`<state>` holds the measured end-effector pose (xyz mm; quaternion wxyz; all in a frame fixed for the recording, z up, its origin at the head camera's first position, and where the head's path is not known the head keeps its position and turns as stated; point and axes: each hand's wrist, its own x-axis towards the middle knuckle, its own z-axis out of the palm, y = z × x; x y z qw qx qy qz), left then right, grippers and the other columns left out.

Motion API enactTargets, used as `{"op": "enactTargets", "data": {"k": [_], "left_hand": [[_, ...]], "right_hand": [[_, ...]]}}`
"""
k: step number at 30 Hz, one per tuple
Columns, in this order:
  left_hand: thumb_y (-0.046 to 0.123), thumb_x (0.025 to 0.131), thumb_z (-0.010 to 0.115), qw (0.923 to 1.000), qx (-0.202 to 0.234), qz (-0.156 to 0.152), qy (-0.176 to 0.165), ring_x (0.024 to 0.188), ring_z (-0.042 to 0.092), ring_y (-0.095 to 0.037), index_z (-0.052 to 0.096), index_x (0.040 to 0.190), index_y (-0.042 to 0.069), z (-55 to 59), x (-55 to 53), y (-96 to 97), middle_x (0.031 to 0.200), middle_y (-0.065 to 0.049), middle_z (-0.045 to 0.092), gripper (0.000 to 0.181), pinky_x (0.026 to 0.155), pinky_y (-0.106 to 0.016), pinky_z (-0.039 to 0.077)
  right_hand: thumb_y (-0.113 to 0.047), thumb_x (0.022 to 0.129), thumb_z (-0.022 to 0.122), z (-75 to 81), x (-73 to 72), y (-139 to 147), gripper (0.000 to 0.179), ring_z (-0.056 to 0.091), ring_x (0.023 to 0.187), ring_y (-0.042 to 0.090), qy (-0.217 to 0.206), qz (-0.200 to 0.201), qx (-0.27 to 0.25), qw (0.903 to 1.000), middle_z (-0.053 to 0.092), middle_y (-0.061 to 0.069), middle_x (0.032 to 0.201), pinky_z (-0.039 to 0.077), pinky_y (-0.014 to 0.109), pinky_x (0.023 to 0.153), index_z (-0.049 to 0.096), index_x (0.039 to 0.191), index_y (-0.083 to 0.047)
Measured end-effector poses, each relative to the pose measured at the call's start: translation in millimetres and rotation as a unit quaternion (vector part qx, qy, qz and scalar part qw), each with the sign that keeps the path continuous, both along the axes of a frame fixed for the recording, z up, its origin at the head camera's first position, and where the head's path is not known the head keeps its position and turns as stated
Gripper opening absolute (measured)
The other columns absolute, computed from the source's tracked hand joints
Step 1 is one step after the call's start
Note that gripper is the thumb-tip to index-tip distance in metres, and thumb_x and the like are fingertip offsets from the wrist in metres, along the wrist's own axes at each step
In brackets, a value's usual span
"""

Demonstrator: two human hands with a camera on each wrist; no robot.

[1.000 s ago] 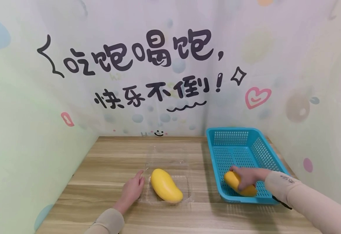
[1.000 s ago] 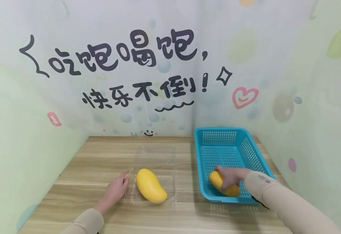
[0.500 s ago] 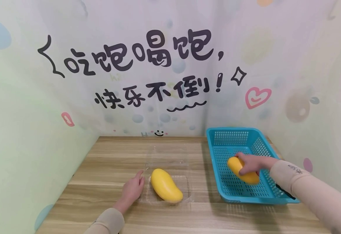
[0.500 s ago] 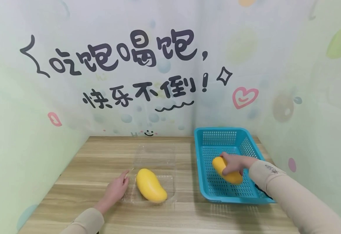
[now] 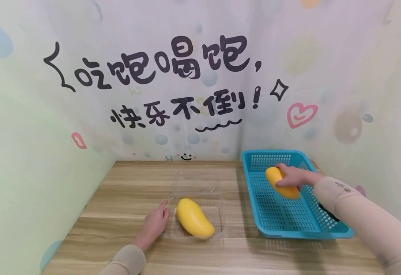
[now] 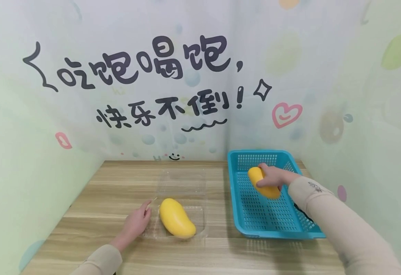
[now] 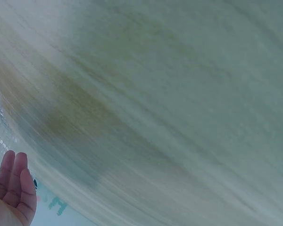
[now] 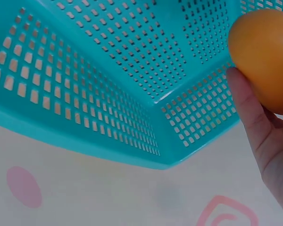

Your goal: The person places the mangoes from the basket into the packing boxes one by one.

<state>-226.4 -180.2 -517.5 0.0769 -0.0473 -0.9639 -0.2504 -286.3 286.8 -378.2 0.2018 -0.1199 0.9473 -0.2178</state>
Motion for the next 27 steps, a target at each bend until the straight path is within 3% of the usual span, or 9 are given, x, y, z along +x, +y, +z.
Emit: {"op": "enactTargets", "data": {"k": [12, 27], "left_hand": [[0.019, 0.094, 0.045, 1.0000, 0.000, -0.002, 0.001, 0.039, 0.030, -0.010, 0.049, 0.128, 0.003, -0.9, 0.0, -0.3, 0.047, 0.005, 0.035, 0.038, 0.039, -0.026, 0.026], [0.020, 0.093, 0.045, 1.0000, 0.001, 0.001, 0.006, 0.040, 0.031, -0.011, 0.050, 0.128, 0.003, -0.7, 0.2, -1.2, 0.048, 0.005, 0.035, 0.038, 0.041, -0.026, 0.027]], "right_hand": [[-0.034, 0.082, 0.063, 20.3, -11.5, -25.7, 0.079, 0.050, 0.082, 0.025, 0.029, -0.007, -0.007, 0.9995, 0.046, 0.018, 0.105, 0.048, 0.032, 0.054, 0.017, 0.138, -0.001], [-0.036, 0.083, 0.060, 32.4, -19.7, -70.8, 0.076, 0.051, 0.084, 0.025, 0.011, -0.011, -0.018, 0.9997, 0.048, 0.016, 0.103, 0.049, 0.032, 0.058, 0.018, 0.137, -0.004]]}}
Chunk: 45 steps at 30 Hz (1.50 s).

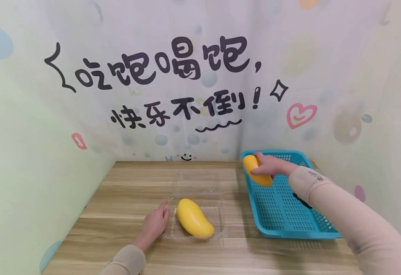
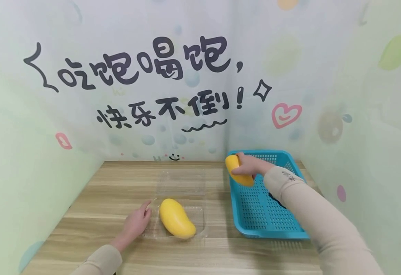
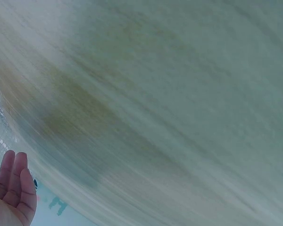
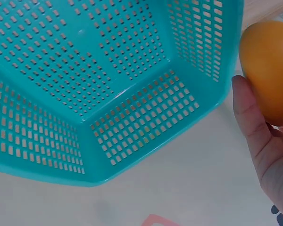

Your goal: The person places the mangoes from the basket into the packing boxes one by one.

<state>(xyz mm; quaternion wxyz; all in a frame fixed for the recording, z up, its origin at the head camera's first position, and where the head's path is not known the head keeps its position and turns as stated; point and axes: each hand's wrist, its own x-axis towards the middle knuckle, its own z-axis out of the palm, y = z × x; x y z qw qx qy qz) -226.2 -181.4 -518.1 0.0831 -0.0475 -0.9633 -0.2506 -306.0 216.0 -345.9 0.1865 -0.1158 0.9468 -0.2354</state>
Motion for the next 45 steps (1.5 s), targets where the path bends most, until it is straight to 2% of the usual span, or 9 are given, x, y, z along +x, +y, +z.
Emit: {"op": "enactTargets", "data": {"k": [6, 13, 22, 34, 40, 45], "left_hand": [[0.019, 0.093, 0.045, 1.0000, -0.001, -0.003, 0.000, 0.039, 0.029, -0.009, 0.051, 0.127, 0.003, 1.4, 0.4, 0.9, 0.047, 0.005, 0.033, 0.038, 0.039, -0.025, 0.026], [0.019, 0.094, 0.045, 1.0000, -0.003, -0.002, -0.001, 0.039, 0.028, -0.009, 0.050, 0.127, 0.003, 1.6, -0.5, 0.1, 0.047, 0.006, 0.033, 0.038, 0.040, -0.025, 0.025], [0.019, 0.094, 0.045, 1.0000, 0.004, 0.000, -0.004, 0.040, 0.030, -0.010, 0.050, 0.127, 0.003, 3.2, 0.8, 0.4, 0.048, 0.005, 0.034, 0.038, 0.040, -0.025, 0.026], [0.019, 0.094, 0.045, 1.0000, 0.006, -0.005, -0.001, 0.039, 0.029, -0.009, 0.050, 0.128, 0.003, 2.7, 1.7, -0.6, 0.048, 0.006, 0.034, 0.037, 0.039, -0.024, 0.025], [0.019, 0.094, 0.045, 1.0000, 0.004, -0.008, 0.002, 0.038, 0.028, -0.009, 0.050, 0.127, 0.001, 3.4, 2.4, 0.6, 0.047, 0.006, 0.035, 0.038, 0.039, -0.024, 0.025], [0.019, 0.094, 0.045, 1.0000, 0.001, -0.004, 0.001, 0.038, 0.029, -0.009, 0.050, 0.127, 0.002, 4.2, 2.4, 1.2, 0.047, 0.006, 0.034, 0.038, 0.039, -0.025, 0.025]], "right_hand": [[-0.037, 0.082, 0.060, 0.5, -4.1, -19.4, 0.076, 0.052, 0.084, 0.025, 0.003, 0.008, 0.006, 1.0000, 0.049, 0.015, 0.104, 0.049, 0.032, 0.058, 0.019, 0.138, -0.005], [-0.035, 0.082, 0.060, 2.7, -0.6, -50.5, 0.072, 0.053, 0.083, 0.025, 0.003, 0.022, -0.006, 0.9997, 0.050, 0.013, 0.104, 0.049, 0.032, 0.060, 0.023, 0.137, -0.007], [-0.037, 0.080, 0.061, -6.1, 0.2, -87.7, 0.074, 0.053, 0.081, 0.022, 0.005, 0.040, -0.009, 0.9992, 0.051, 0.010, 0.102, 0.048, 0.031, 0.059, 0.024, 0.139, -0.010], [-0.034, 0.078, 0.063, -34.8, 8.5, -117.1, 0.077, 0.054, 0.073, 0.019, 0.004, 0.060, -0.011, 0.9981, 0.052, 0.008, 0.095, 0.049, 0.030, 0.054, 0.027, 0.140, -0.007], [-0.030, 0.076, 0.066, -47.1, 11.9, -124.0, 0.068, 0.054, 0.070, 0.018, 0.019, 0.068, -0.015, 0.9974, 0.051, 0.006, 0.092, 0.048, 0.030, 0.050, 0.035, 0.133, -0.006], [-0.030, 0.077, 0.066, -56.6, 13.1, -130.7, 0.072, 0.053, 0.070, 0.018, 0.009, 0.067, -0.013, 0.9976, 0.051, 0.007, 0.093, 0.048, 0.031, 0.051, 0.032, 0.135, -0.005]]}}
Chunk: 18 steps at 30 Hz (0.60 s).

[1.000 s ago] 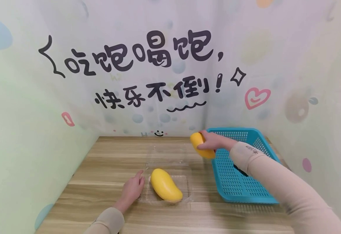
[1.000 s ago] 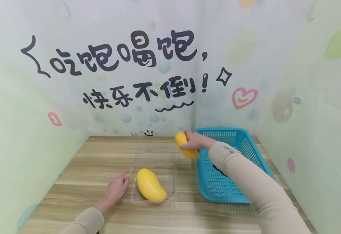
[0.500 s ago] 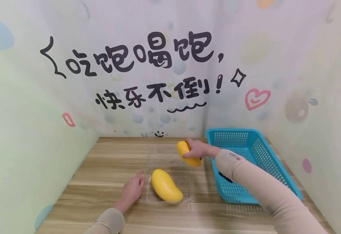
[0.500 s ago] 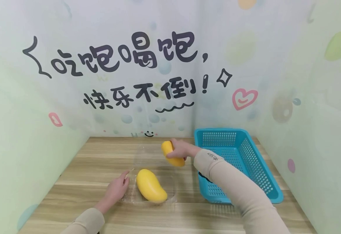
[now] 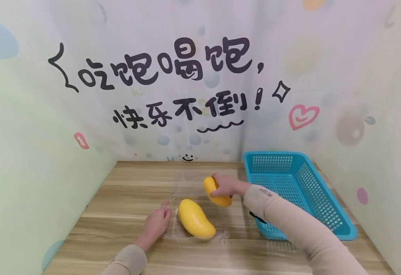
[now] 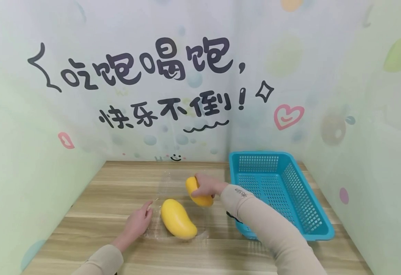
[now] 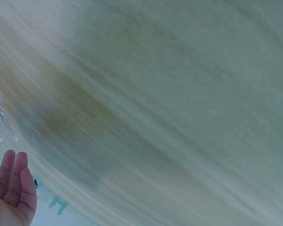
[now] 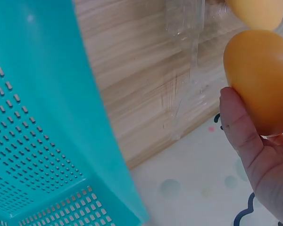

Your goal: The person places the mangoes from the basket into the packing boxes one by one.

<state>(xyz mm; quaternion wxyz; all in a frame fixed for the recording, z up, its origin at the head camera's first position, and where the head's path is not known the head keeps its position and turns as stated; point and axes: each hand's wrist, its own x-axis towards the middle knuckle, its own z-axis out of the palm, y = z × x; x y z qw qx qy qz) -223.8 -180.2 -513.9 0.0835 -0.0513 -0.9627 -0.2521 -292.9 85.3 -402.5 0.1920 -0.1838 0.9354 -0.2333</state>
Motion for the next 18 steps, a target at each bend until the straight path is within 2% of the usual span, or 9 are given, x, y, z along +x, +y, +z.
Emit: {"op": "enactTargets", "data": {"k": [14, 18], "left_hand": [[0.020, 0.094, 0.045, 1.0000, -0.003, 0.004, -0.006, 0.040, 0.031, -0.010, 0.050, 0.127, 0.003, -1.0, -0.5, -1.1, 0.048, 0.005, 0.036, 0.038, 0.040, -0.026, 0.026], [0.020, 0.094, 0.045, 1.0000, -0.001, 0.002, -0.006, 0.040, 0.031, -0.010, 0.050, 0.127, 0.003, -0.4, -0.5, -1.5, 0.048, 0.005, 0.035, 0.038, 0.040, -0.026, 0.026]], "right_hand": [[-0.033, 0.078, 0.065, -18.6, 8.7, -22.1, 0.077, 0.053, 0.068, 0.017, -0.033, -0.005, 0.033, 0.9989, 0.051, 0.006, 0.094, 0.051, 0.039, 0.059, 0.028, 0.140, -0.006], [-0.033, 0.078, 0.064, -22.9, 9.5, -25.9, 0.079, 0.053, 0.064, 0.016, -0.029, -0.005, 0.043, 0.9986, 0.052, 0.005, 0.091, 0.050, 0.038, 0.057, 0.025, 0.141, -0.006]]}}
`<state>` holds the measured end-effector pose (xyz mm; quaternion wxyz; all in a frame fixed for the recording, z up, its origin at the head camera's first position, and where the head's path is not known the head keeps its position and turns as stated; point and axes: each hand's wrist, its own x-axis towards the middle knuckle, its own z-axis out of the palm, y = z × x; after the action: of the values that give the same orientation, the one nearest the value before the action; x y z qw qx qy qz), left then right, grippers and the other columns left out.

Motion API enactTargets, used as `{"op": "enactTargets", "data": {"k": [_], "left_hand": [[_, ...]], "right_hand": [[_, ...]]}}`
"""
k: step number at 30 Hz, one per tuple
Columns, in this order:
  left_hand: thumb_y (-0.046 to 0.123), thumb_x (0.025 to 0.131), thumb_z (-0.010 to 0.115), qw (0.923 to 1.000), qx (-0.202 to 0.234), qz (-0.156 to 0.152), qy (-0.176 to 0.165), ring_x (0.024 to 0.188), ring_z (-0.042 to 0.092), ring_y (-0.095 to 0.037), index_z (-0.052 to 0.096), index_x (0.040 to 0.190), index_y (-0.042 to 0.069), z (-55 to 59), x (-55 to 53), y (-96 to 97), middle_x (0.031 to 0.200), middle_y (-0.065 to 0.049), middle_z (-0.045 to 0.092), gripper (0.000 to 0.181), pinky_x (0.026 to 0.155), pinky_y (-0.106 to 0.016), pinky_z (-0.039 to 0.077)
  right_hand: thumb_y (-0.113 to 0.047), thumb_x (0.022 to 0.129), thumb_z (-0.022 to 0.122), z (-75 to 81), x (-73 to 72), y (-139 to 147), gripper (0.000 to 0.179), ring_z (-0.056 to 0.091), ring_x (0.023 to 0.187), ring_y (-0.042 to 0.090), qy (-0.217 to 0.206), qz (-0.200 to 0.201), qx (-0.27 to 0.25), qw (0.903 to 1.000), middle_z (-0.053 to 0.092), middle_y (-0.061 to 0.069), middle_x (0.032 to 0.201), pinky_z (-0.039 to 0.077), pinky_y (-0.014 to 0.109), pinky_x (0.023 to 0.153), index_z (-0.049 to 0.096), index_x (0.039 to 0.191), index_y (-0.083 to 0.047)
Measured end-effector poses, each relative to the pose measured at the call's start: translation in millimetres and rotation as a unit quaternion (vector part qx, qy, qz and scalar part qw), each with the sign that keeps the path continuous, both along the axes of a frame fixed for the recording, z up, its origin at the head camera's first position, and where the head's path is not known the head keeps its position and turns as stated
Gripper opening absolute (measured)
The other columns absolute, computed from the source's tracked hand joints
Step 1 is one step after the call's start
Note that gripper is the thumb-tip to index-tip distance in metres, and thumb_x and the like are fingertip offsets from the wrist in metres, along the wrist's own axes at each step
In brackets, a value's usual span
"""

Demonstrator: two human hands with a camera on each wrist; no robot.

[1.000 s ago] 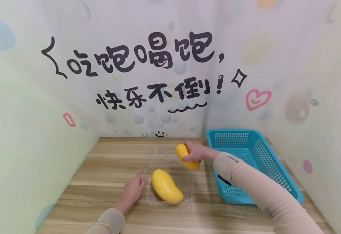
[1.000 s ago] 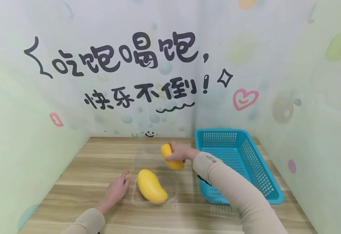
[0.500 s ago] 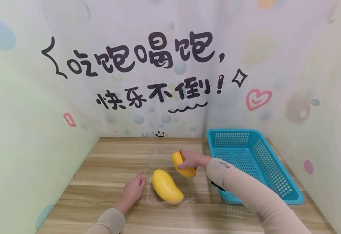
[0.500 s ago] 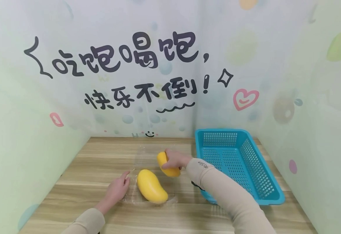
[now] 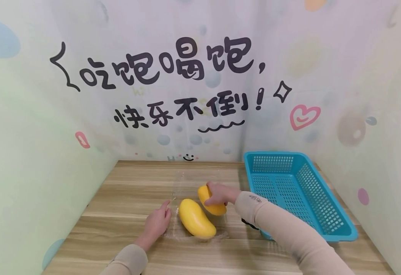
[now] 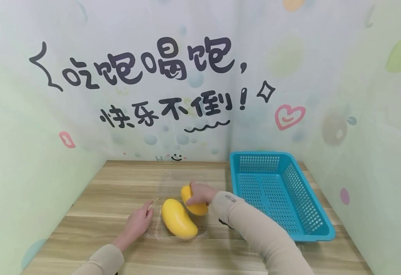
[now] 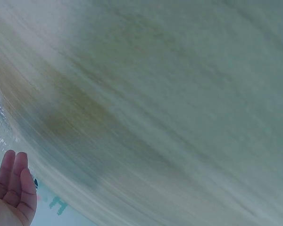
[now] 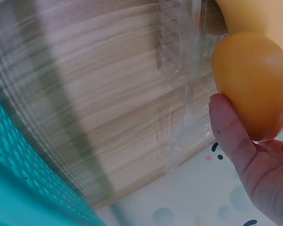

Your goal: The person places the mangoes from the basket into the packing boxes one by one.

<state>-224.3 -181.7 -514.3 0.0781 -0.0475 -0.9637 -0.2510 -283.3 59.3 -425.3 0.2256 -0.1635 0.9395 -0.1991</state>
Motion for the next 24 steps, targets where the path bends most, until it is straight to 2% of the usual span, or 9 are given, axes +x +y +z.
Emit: {"op": "enactTargets", "data": {"k": [7, 11, 17, 24], "left_hand": [[0.020, 0.094, 0.045, 1.0000, 0.003, 0.000, 0.001, 0.039, 0.031, -0.010, 0.050, 0.128, 0.003, -1.4, -0.4, 0.0, 0.047, 0.005, 0.036, 0.038, 0.039, -0.026, 0.026], [0.020, 0.094, 0.045, 1.0000, -0.001, 0.000, 0.007, 0.041, 0.031, -0.011, 0.050, 0.127, 0.003, -1.9, -0.5, 0.5, 0.048, 0.005, 0.035, 0.038, 0.041, -0.026, 0.027], [0.019, 0.094, 0.045, 0.9999, 0.000, 0.001, 0.011, 0.040, 0.031, -0.010, 0.051, 0.126, 0.002, -0.9, 0.5, 0.6, 0.048, 0.005, 0.037, 0.037, 0.040, -0.026, 0.027], [0.020, 0.094, 0.046, 0.9999, -0.005, -0.001, 0.014, 0.041, 0.034, -0.010, 0.051, 0.125, 0.002, -0.8, 0.9, 0.9, 0.049, 0.005, 0.040, 0.037, 0.041, -0.026, 0.028]], "right_hand": [[-0.033, 0.079, 0.064, -10.0, 0.7, -5.3, 0.080, 0.051, 0.058, 0.017, -0.012, 0.000, -0.005, 0.9999, 0.053, 0.006, 0.092, 0.050, 0.038, 0.056, 0.024, 0.142, -0.005], [-0.033, 0.078, 0.064, -15.1, 0.9, -9.9, 0.080, 0.051, 0.057, 0.016, -0.004, 0.005, -0.001, 1.0000, 0.054, 0.006, 0.092, 0.050, 0.037, 0.055, 0.026, 0.141, -0.004], [-0.028, 0.075, 0.067, -17.8, 3.6, -15.6, 0.078, 0.052, 0.061, 0.017, 0.001, 0.002, -0.005, 1.0000, 0.053, 0.007, 0.093, 0.051, 0.040, 0.055, 0.030, 0.139, -0.002], [-0.024, 0.074, 0.069, -23.7, 8.0, -18.5, 0.076, 0.053, 0.067, 0.019, -0.017, -0.011, -0.009, 0.9997, 0.053, 0.010, 0.095, 0.049, 0.037, 0.050, 0.032, 0.136, -0.001]]}}
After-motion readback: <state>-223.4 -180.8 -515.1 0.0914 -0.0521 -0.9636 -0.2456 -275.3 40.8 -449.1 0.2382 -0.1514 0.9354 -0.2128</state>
